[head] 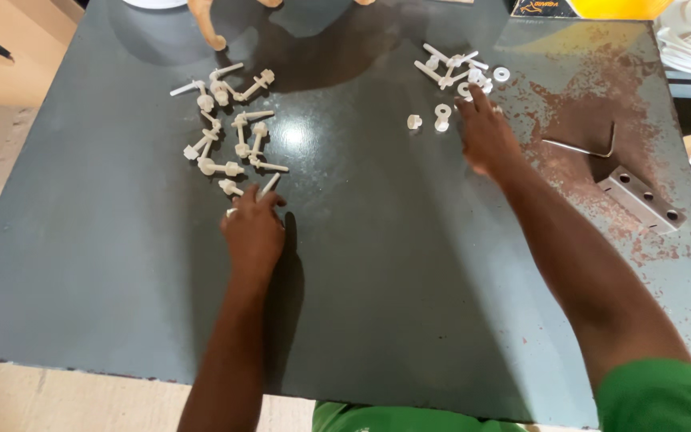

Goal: The person assembles small white plastic components by hand on a metal table, repeatedly picking up pieces, connecting them, and placing the assembled units aside. A cat is present on the table and briefly interacts with the person.

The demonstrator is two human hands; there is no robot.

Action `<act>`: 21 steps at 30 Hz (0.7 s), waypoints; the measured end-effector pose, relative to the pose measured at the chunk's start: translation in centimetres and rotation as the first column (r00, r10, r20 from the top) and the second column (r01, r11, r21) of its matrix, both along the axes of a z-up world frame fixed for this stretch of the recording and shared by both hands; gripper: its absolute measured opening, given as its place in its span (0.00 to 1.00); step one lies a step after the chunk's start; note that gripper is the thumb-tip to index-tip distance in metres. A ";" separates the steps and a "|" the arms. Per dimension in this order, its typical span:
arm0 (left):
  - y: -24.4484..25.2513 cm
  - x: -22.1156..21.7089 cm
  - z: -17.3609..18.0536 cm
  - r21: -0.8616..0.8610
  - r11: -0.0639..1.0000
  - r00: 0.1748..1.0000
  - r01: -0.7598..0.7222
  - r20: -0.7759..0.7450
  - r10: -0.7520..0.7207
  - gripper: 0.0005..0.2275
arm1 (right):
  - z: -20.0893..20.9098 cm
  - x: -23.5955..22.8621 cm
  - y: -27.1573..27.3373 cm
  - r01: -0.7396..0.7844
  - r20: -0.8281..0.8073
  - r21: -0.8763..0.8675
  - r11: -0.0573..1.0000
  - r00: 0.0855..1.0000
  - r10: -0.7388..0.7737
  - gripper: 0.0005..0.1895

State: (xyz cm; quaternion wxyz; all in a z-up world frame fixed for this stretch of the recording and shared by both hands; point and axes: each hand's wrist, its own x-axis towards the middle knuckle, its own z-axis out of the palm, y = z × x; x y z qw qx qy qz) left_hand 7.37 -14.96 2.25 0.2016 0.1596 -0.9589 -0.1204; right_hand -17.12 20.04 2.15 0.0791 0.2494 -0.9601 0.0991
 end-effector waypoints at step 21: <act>15.1 -7.3 -3.1 0.929 -0.301 0.940 0.216 -0.282 -0.195 0.11 | 0.6 12.0 -0.9 0.037 0.358 -0.772 0.634 0.850 0.386 0.07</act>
